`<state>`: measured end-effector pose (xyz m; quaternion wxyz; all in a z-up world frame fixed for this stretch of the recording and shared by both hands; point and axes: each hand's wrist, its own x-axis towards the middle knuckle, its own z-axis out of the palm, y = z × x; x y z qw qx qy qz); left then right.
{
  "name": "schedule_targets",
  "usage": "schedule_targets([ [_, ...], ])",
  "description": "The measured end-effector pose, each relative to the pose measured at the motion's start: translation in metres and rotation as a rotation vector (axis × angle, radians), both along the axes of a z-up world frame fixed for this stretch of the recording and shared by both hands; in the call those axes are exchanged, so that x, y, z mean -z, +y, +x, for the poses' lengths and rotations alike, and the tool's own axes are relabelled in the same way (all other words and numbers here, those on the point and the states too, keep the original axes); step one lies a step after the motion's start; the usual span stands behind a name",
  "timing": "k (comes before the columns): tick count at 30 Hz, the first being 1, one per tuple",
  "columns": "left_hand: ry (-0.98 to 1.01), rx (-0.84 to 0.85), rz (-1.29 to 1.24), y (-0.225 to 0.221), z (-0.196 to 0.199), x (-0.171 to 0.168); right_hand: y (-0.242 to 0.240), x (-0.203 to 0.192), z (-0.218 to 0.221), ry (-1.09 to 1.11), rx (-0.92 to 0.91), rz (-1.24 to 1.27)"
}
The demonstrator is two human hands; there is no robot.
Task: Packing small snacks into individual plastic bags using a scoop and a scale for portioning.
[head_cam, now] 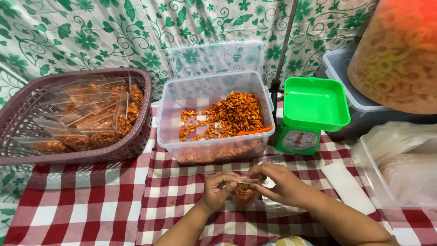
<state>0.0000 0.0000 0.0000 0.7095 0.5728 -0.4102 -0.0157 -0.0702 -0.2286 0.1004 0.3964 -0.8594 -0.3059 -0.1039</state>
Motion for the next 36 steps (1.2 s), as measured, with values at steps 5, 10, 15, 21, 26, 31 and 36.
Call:
schedule_targets([
  [5, -0.005, -0.023, -0.002, 0.001, 0.002, 0.005, -0.001, -0.008, 0.000, 0.077, -0.008, -0.023],
  [10, 0.040, -0.017, -0.010, -0.002, 0.000, -0.003, 0.004, -0.014, 0.002, 0.097, 0.005, -0.097],
  [15, -0.009, -0.087, -0.012, -0.006, -0.006, -0.008, 0.012, -0.008, 0.002, -0.081, -0.025, -0.156],
  [21, -0.146, -0.120, -0.156, -0.013, -0.002, -0.004, 0.017, -0.006, 0.004, -0.084, 0.173, -0.437],
  [26, -0.149, -0.156, -0.157, -0.016, 0.001, 0.005, 0.025, -0.005, 0.014, -0.090, 0.149, -0.646],
  [31, 0.066, -0.181, -0.077, 0.013, -0.010, -0.005, 0.070, -0.066, 0.029, -0.091, 0.057, -1.075],
  [36, 0.337, 0.006, -0.019, 0.089, -0.036, -0.041, 0.140, -0.139, 0.056, 0.109, -0.046, -1.052],
])
